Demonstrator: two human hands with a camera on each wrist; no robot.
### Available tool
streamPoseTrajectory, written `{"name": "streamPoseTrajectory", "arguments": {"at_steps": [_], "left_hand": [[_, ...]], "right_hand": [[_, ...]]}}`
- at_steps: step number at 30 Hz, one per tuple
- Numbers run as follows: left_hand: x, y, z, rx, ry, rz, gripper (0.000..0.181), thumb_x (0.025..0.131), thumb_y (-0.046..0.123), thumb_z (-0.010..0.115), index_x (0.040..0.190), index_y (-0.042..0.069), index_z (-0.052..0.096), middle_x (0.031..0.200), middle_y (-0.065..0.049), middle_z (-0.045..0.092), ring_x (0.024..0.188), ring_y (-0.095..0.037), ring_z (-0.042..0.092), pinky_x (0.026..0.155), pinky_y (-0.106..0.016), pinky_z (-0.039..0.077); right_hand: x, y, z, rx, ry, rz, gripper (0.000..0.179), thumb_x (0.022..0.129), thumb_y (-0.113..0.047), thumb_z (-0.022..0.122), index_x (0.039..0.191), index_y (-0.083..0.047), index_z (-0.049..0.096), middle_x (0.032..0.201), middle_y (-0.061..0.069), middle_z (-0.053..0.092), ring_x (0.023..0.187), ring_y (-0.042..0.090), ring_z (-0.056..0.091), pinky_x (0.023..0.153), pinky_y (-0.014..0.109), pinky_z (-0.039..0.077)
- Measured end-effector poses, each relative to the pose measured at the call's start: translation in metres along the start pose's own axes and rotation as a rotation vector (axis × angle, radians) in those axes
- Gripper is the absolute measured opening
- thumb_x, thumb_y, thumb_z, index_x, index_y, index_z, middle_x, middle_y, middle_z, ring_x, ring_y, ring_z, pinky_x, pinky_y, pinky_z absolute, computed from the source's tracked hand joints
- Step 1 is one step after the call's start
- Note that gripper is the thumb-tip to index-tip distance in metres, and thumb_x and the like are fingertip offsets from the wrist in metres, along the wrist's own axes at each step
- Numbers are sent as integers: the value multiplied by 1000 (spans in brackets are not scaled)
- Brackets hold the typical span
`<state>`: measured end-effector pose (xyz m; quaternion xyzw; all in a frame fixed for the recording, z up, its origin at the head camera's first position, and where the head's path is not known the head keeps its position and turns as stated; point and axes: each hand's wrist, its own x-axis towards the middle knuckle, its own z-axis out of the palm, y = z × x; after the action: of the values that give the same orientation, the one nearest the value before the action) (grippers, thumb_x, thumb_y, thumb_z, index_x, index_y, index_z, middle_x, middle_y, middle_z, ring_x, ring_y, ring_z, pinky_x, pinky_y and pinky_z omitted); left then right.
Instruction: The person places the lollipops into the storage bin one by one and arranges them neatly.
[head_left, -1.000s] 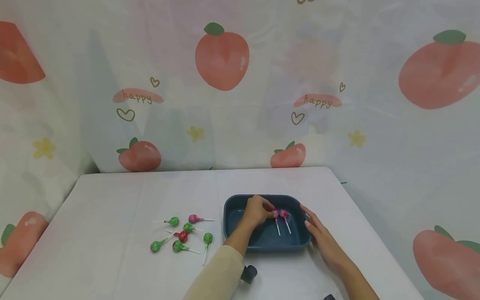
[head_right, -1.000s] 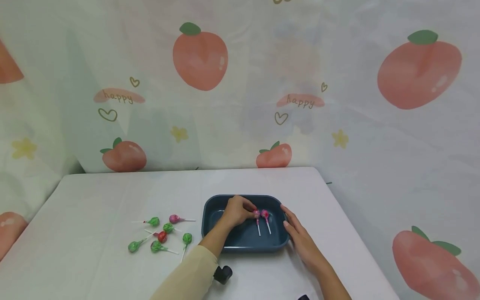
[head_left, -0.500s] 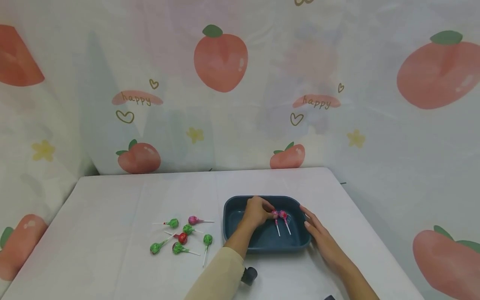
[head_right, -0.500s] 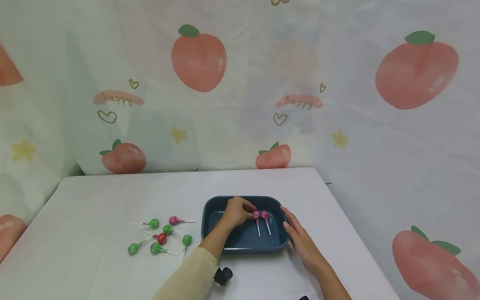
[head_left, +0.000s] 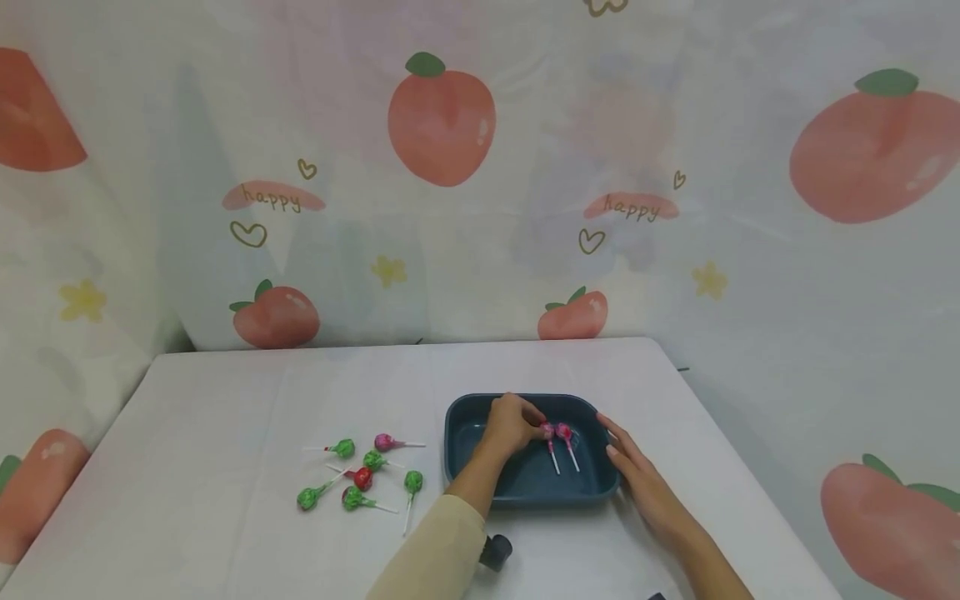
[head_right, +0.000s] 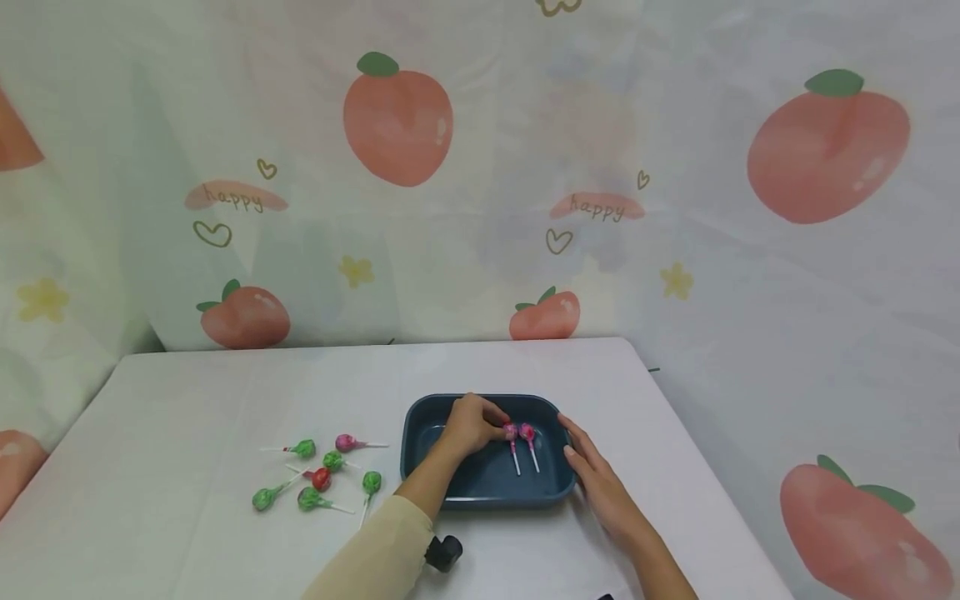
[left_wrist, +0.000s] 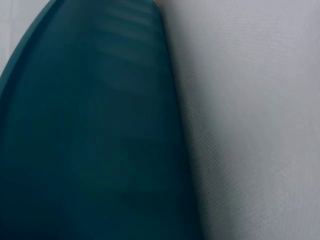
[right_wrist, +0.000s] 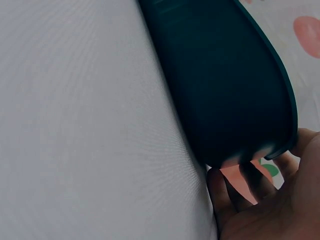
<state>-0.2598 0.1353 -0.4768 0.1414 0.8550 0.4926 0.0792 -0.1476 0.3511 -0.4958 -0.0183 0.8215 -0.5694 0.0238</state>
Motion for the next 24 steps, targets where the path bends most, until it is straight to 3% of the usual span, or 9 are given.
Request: {"name": "streamPoseTrajectory", "arguments": {"at_steps": [11, 18, 24], "left_hand": [[-2, -3, -1, -2, 4, 9, 16, 79, 9, 91, 92, 7, 82, 84, 1, 74, 81, -13, 68, 77, -30, 58], [-4, -4, -6, 27, 17, 56, 18, 78, 8, 92, 93, 6, 81, 85, 0, 76, 86, -13, 71, 79, -31, 57], [-5, -1, -13, 47, 32, 80, 20, 77, 10, 93, 94, 7, 82, 86, 0, 76, 89, -17, 71, 81, -33, 56]], "right_hand": [[0, 0, 2, 1, 5, 10, 53, 114, -38, 36, 164, -25, 27, 171, 12, 14, 155, 40, 6, 117, 64, 10], [-1, 0, 2, 20, -5, 13, 53, 114, -38, 37, 164, -27, 27, 171, 8, 15, 156, 35, 6, 117, 55, 12], [-2, -2, 2, 40, 2, 24, 53, 113, -39, 39, 164, -27, 28, 171, 10, 14, 156, 38, 4, 117, 61, 11]]}}
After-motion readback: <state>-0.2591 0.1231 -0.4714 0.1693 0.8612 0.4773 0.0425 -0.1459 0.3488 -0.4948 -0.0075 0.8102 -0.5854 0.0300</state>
